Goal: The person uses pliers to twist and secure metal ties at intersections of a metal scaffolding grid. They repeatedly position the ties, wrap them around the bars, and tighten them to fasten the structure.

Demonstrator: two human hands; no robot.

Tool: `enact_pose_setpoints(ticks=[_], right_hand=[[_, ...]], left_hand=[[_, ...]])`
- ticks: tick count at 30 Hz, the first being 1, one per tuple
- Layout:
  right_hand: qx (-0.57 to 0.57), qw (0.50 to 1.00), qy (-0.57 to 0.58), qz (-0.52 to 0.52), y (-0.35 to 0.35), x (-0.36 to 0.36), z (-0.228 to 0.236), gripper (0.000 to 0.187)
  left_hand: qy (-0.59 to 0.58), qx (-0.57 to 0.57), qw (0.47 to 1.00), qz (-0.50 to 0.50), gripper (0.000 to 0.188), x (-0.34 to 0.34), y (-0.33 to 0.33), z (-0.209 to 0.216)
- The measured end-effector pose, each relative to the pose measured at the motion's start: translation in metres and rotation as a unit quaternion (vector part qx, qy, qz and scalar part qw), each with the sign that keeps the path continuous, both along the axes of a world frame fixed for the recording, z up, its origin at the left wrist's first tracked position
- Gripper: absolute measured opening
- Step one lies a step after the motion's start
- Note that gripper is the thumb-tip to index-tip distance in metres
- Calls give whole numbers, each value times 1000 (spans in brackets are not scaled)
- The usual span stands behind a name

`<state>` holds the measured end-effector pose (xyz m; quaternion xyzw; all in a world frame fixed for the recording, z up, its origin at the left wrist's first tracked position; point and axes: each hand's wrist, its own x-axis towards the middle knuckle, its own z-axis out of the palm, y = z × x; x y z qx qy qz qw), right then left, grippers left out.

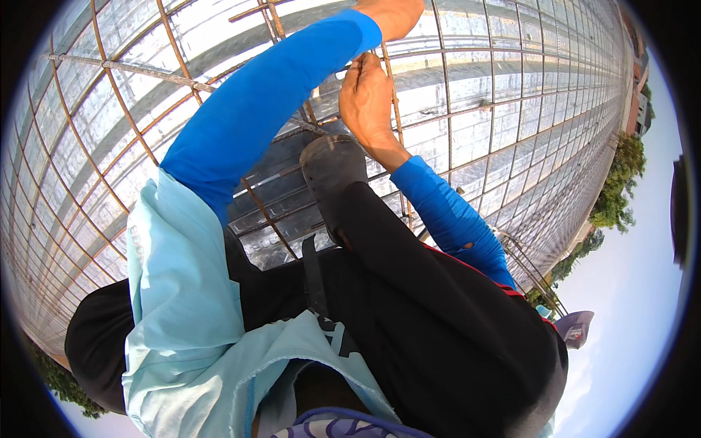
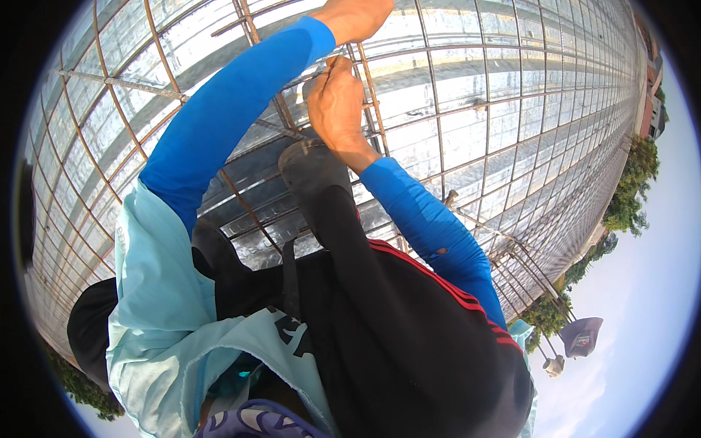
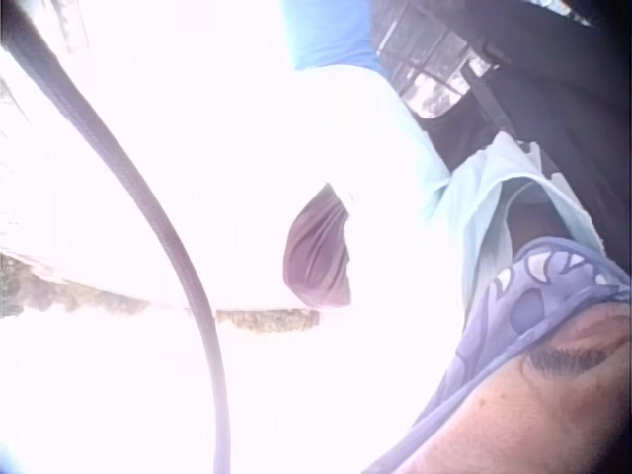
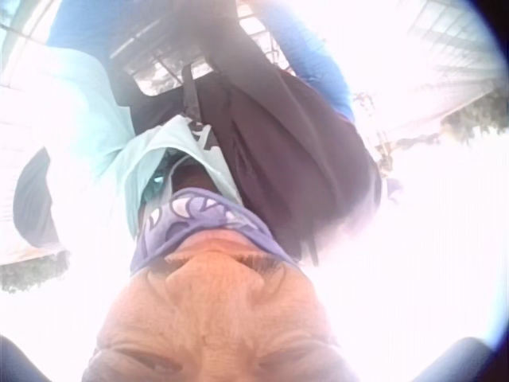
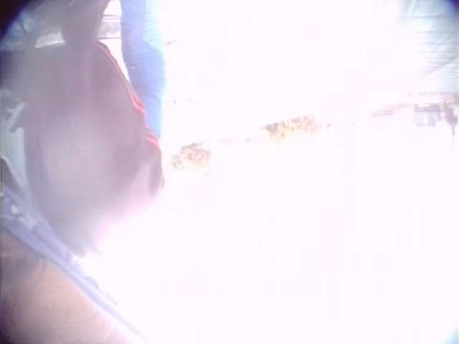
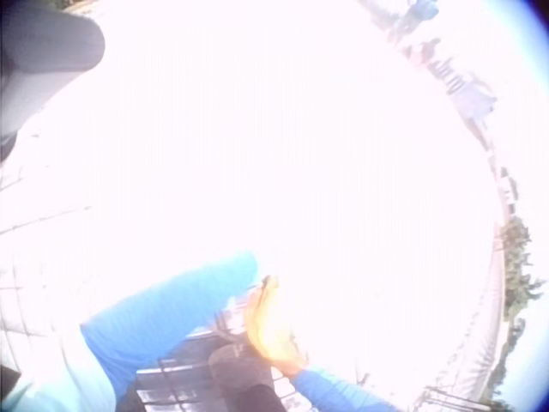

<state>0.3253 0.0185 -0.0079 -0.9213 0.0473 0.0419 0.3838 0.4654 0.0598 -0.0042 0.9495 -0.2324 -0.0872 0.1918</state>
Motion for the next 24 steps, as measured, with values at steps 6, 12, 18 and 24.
enact_pose_setpoints(ticks=[6,12,18,24], right_hand=[[-40,981,-64,177,25,2,-17,24],[203,963,53,168,28,-21,-38,24],[342,933,108,-18,26,-18,-35,14],[313,945,93,-21,23,-3,-15,11]], left_hand=[[-26,27,997,-72,15,-17,-6,-7],[-19,126,985,-116,21,-33,-12,-9],[49,-72,995,38,13,-46,21,24],[71,-160,957,233,10,-64,59,-4]])
